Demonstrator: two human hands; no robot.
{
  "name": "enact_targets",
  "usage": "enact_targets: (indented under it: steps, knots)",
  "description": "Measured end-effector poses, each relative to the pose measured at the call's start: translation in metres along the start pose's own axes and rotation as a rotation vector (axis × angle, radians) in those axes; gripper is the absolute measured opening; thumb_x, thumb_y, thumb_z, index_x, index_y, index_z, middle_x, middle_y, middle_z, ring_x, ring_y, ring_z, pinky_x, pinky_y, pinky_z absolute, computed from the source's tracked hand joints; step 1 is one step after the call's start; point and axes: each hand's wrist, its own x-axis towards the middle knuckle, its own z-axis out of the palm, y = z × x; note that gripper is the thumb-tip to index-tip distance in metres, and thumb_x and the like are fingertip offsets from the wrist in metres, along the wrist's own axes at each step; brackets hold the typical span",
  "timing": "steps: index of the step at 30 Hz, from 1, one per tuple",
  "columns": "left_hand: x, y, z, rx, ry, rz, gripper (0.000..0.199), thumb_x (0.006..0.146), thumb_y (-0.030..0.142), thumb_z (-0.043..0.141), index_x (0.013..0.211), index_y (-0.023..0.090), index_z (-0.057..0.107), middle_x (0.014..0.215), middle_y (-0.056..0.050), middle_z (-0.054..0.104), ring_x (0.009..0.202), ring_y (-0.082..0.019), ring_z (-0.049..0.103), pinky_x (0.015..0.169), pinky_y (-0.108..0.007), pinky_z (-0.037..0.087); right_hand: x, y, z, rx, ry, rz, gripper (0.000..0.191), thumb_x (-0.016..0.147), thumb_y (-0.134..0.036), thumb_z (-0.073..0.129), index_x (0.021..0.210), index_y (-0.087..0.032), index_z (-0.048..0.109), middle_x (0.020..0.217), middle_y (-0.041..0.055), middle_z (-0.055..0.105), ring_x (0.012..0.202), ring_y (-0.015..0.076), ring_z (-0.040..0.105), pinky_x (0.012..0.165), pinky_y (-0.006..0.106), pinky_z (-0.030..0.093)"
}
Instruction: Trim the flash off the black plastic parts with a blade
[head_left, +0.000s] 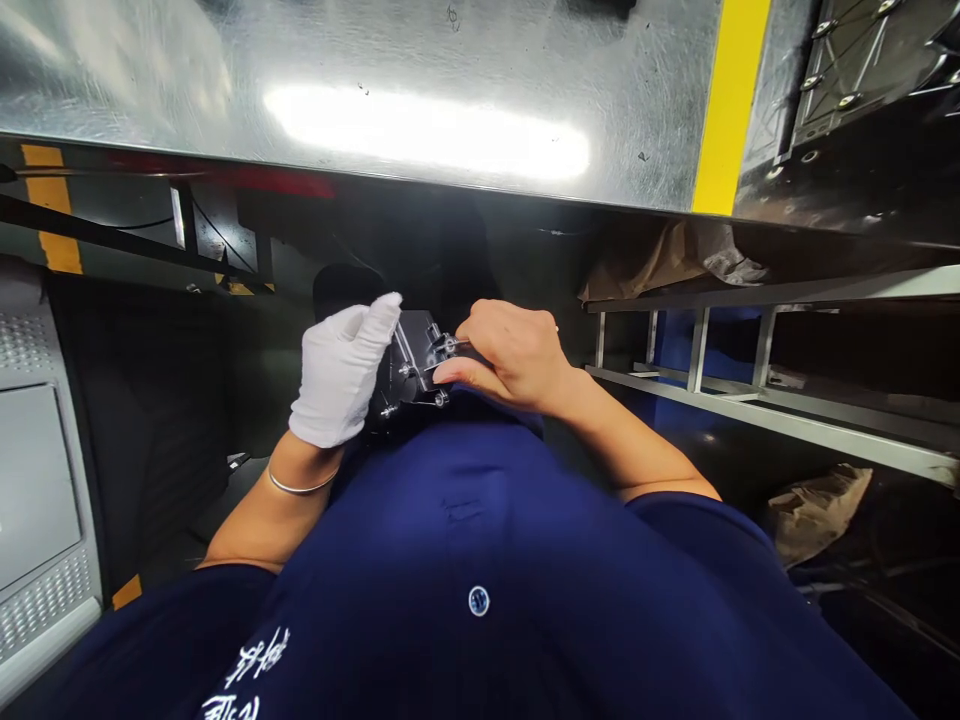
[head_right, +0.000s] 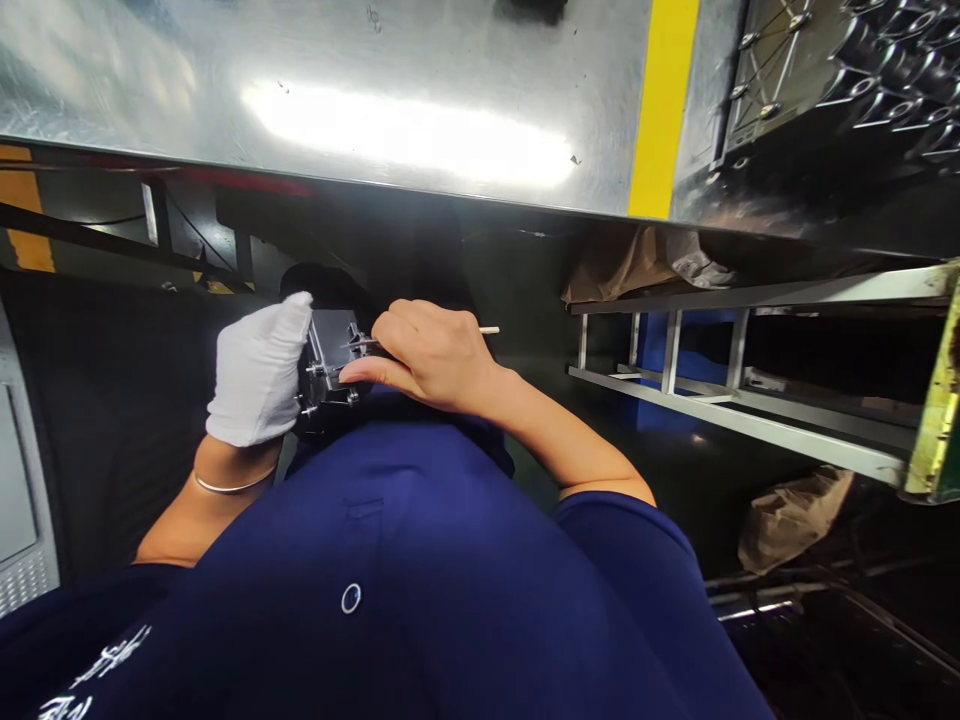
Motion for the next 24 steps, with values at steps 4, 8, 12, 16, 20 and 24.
enact_targets:
  steps: [4, 8, 12, 16, 20, 24]
  knots:
    - [0.001, 0.005, -0.001, -0.018, 0.005, 0.003, 0.052, 0.086, 0.037, 0.065, 0.05, 0.022, 0.031, 0.054, 0.004, 0.026, 0.05, -0.01, 0.023, 0.046, -0.029, 0.025, 0.0, 0.001, 0.001, -0.025, 0.068, -0.028, 0.052, 0.098, -0.06, 0.037, 0.073, -0.017, 0.053, 0.066, 0.0001, 0.051, 0.063, 0.0118, 0.044, 0.057, 0.027, 0.027]
    - [0.001, 0.007, -0.001, -0.02, 0.002, 0.001, 0.053, 0.086, 0.036, 0.066, 0.05, 0.022, 0.03, 0.053, 0.005, 0.024, 0.049, -0.01, 0.023, 0.045, -0.03, 0.025, 0.002, -0.002, -0.002, -0.001, -0.03, 0.024, 0.059, 0.099, -0.061, 0.028, 0.065, -0.018, 0.048, 0.06, -0.0012, 0.044, 0.057, 0.0111, 0.038, 0.052, 0.028, 0.019]
    - [0.0, 0.007, 0.0, -0.029, -0.029, 0.004, 0.053, 0.085, 0.037, 0.067, 0.049, 0.022, 0.031, 0.052, 0.005, 0.025, 0.048, -0.01, 0.023, 0.043, -0.029, 0.024, 0.002, 0.0, -0.009, 0.295, -0.217, 0.054, 0.058, 0.101, -0.058, 0.029, 0.064, -0.018, 0.048, 0.056, -0.0034, 0.044, 0.051, 0.0083, 0.035, 0.051, 0.025, 0.022]
    - [-0.001, 0.008, 0.001, -0.044, -0.029, -0.005, 0.052, 0.085, 0.041, 0.066, 0.05, 0.021, 0.034, 0.052, 0.005, 0.029, 0.048, -0.009, 0.025, 0.042, -0.028, 0.023, 0.002, 0.003, -0.014, 0.626, -0.261, -0.032, 0.05, 0.1, -0.051, 0.042, 0.064, -0.017, 0.049, 0.057, -0.0049, 0.047, 0.05, 0.0052, 0.039, 0.052, 0.021, 0.028]
    - [0.0, 0.007, 0.0, -0.053, -0.033, 0.005, 0.048, 0.087, 0.045, 0.062, 0.052, 0.02, 0.041, 0.053, 0.004, 0.034, 0.05, -0.009, 0.03, 0.044, -0.026, 0.028, 0.005, 0.001, -0.012, 0.649, 0.049, 0.096, 0.036, 0.094, -0.042, 0.06, 0.069, -0.016, 0.052, 0.061, -0.0065, 0.048, 0.051, 0.0032, 0.039, 0.051, 0.019, 0.03]
    - [0.005, 0.003, -0.006, -0.087, -0.211, 0.061, 0.036, 0.083, 0.046, 0.066, 0.062, 0.019, 0.055, 0.062, 0.002, 0.05, 0.058, -0.011, 0.043, 0.053, -0.025, 0.039, 0.009, -0.002, -0.004, 0.585, 0.204, 0.215, 0.031, 0.096, -0.041, 0.056, 0.077, -0.016, 0.056, 0.065, -0.0057, 0.052, 0.054, 0.0041, 0.043, 0.052, 0.019, 0.035]
